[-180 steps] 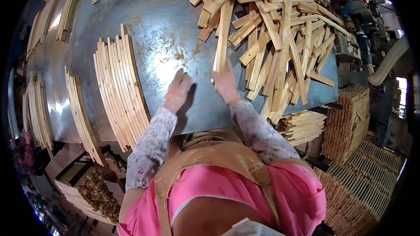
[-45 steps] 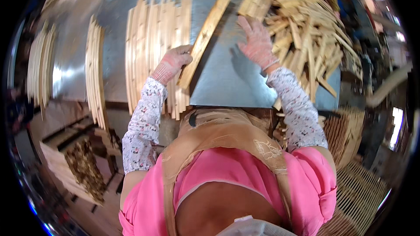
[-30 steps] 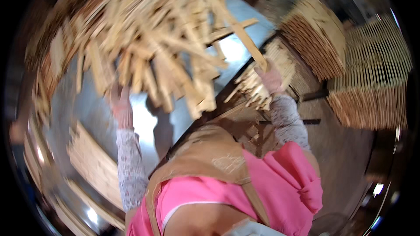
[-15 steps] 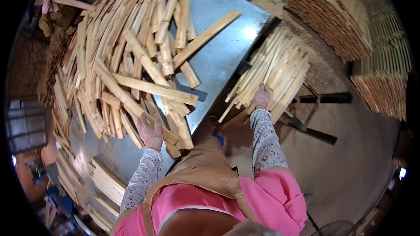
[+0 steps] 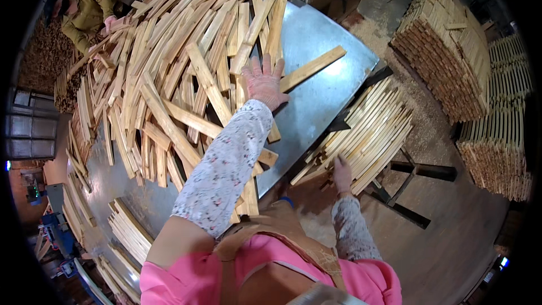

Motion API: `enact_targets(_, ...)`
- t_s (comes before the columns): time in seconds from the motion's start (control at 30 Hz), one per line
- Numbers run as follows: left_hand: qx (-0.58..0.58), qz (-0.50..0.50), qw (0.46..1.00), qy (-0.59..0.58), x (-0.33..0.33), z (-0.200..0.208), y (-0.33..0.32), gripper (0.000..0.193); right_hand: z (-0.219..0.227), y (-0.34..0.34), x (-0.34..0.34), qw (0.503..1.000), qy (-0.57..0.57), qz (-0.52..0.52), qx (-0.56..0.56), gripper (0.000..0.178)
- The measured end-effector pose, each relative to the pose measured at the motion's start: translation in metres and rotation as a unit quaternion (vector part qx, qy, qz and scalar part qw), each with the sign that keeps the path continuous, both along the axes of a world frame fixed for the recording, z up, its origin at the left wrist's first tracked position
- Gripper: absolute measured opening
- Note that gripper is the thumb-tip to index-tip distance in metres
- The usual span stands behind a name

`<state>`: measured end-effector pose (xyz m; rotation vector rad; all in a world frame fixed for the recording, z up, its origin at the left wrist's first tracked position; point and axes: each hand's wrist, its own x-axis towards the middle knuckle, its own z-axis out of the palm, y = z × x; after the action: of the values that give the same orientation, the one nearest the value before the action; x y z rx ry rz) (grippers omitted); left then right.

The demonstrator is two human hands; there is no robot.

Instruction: The person sorts thin wooden strips on a metal table, picking them up from a pile and arranging them into neat stacks. The person handles the wood by hand, aligning the strips and moving them to a designated area on the table.

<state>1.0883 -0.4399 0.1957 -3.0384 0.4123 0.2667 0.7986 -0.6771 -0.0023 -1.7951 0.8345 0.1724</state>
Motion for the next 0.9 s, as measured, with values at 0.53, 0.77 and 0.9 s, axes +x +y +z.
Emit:
enact_targets(0.53, -0.769, 0.194, 0.597, 0.123, -0.048, 0.046, 0.161, 0.061, 0.172, 0.117, 0.246, 0.963, -0.207, 0.169, 0.022, 0.056)
enact_targets(0.77, -0.889, 0.288, 0.336, 0.117, -0.12, 0.06, 0.285, 0.057, 0.157, 0.233, 0.435, 0.907, -0.085, 0.201, -0.36, 0.104)
enact_targets(0.9, -0.86, 0.381, 0.336, 0.042, -0.214, 0.016, 0.352, 0.052, 0.122, 0.243, 0.457, 0.922, -0.036, 0.208, -0.323, 0.096)
